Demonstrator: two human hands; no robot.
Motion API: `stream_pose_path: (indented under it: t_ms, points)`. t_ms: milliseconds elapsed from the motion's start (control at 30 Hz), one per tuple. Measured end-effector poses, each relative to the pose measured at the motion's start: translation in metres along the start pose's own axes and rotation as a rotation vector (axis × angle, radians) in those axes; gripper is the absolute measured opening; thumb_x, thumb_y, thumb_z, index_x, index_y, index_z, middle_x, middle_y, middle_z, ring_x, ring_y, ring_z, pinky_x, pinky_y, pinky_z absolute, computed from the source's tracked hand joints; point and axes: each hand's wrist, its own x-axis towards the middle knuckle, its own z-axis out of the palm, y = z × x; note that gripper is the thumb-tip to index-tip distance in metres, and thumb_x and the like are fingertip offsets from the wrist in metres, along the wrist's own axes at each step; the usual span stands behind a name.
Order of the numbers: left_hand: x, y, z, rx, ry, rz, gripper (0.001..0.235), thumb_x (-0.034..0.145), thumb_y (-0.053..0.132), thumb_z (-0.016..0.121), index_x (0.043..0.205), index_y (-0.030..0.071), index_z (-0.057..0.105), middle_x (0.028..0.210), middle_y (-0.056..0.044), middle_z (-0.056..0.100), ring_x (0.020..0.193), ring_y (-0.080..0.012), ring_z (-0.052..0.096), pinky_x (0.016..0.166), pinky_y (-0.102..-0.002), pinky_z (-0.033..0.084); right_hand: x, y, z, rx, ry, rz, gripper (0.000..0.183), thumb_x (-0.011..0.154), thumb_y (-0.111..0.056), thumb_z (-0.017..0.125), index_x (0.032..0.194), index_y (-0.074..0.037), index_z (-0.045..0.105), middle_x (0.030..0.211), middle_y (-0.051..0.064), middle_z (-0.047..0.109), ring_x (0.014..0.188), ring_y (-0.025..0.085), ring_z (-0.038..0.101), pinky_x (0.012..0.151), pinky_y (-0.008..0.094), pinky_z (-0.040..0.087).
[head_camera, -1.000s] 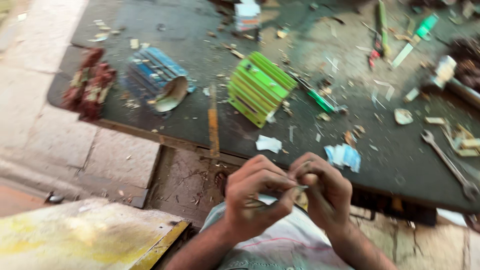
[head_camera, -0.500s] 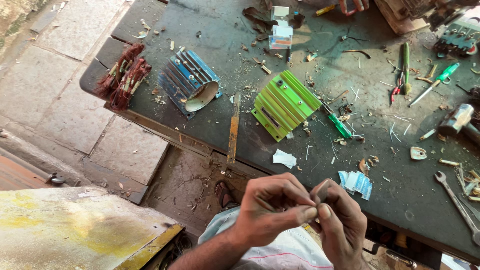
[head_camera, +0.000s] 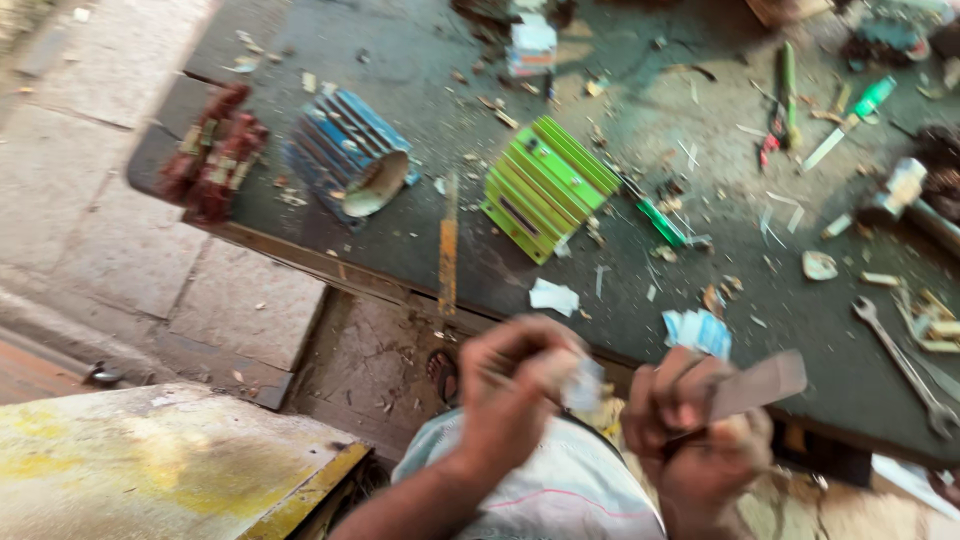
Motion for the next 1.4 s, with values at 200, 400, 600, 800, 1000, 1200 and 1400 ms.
stream_pose_path:
  t_ms: [200,400,600,800,1000,1200,1400]
  points:
    - [-0.008,0.017,-0.017,0.206,-0.195,0.168,0.011,0.101,-0.002,0.069,0.112,-0.003,0.067,0.104,-0.004,0.064,0.085,-0.0043,0.054,0.074,-0.021,0.045,0.024,-0.008,0.007,-0.1,-0.09,0.068,0.027,0.107,-0.022,0.059,0.094,0.002,0.054,0.087,0.011,0.047,0.07,0.016,0.049,0.039,0.026,0.04]
    - [-0.006,0.031,-0.008,0.475,-0.213,0.292,0.011,0.103,-0.002,0.066,0.113,0.0,0.069,0.109,-0.005,0.064,0.085,-0.0053,0.055,0.074,-0.022,0.048,0.023,-0.009,0.013,-0.443,-0.117,0.095,0.017,0.098,-0.007,0.07,0.106,0.002,0.058,0.083,0.008,0.058,0.062,0.006,0.049,0.049,0.021,0.038]
    - [0.0,0.043,-0.007,0.63,-0.349,0.316,0.019,0.1,-0.001,0.068,0.118,0.002,0.07,0.106,-0.006,0.069,0.094,-0.0088,0.07,0.078,-0.025,0.058,0.035,-0.024,0.007,-0.917,-0.34,0.145,0.009,0.09,-0.006,0.077,0.094,0.0,0.071,0.074,0.0,0.058,0.058,0.005,0.045,0.049,0.023,0.033]
    - [0.006,0.053,-0.008,0.548,-0.514,0.072,0.033,0.097,0.006,0.073,0.129,0.0,0.064,0.092,-0.004,0.07,0.083,-0.0078,0.066,0.076,-0.026,0.058,0.037,-0.031,-0.001,-1.053,-0.533,0.262,0.016,0.081,-0.005,0.083,0.082,0.0,0.068,0.065,0.001,0.058,0.057,0.008,0.049,0.05,0.026,0.04]
    - [0.009,0.032,-0.003,0.761,-0.545,0.184,0.022,0.095,0.017,0.079,0.105,0.0,0.069,0.084,-0.009,0.071,0.072,-0.0124,0.067,0.067,-0.028,0.053,0.018,-0.019,-0.031,-0.795,-0.124,0.187,0.005,0.085,0.003,0.078,0.087,0.006,0.074,0.072,0.004,0.06,0.063,0.008,0.046,0.053,0.027,0.031]
    - [0.011,0.0,-0.003,0.651,-0.519,0.177,0.019,0.101,0.02,0.073,0.101,0.001,0.07,0.082,-0.009,0.072,0.074,-0.0169,0.073,0.067,-0.031,0.057,0.018,-0.015,-0.051,-0.514,-0.01,0.336,0.014,0.087,0.002,0.079,0.096,0.012,0.074,0.073,0.003,0.058,0.056,0.006,0.044,0.045,0.024,0.029]
    - [0.012,-0.014,0.0,0.813,-0.363,0.46,0.019,0.106,0.014,0.064,0.097,-0.002,0.066,0.084,-0.014,0.067,0.075,-0.0267,0.069,0.065,-0.036,0.054,0.021,-0.019,-0.035,-0.558,0.192,0.557,0.059,0.092,-0.019,0.053,0.151,-0.011,0.049,0.076,-0.001,0.06,0.052,0.005,0.048,0.04,0.023,0.039]
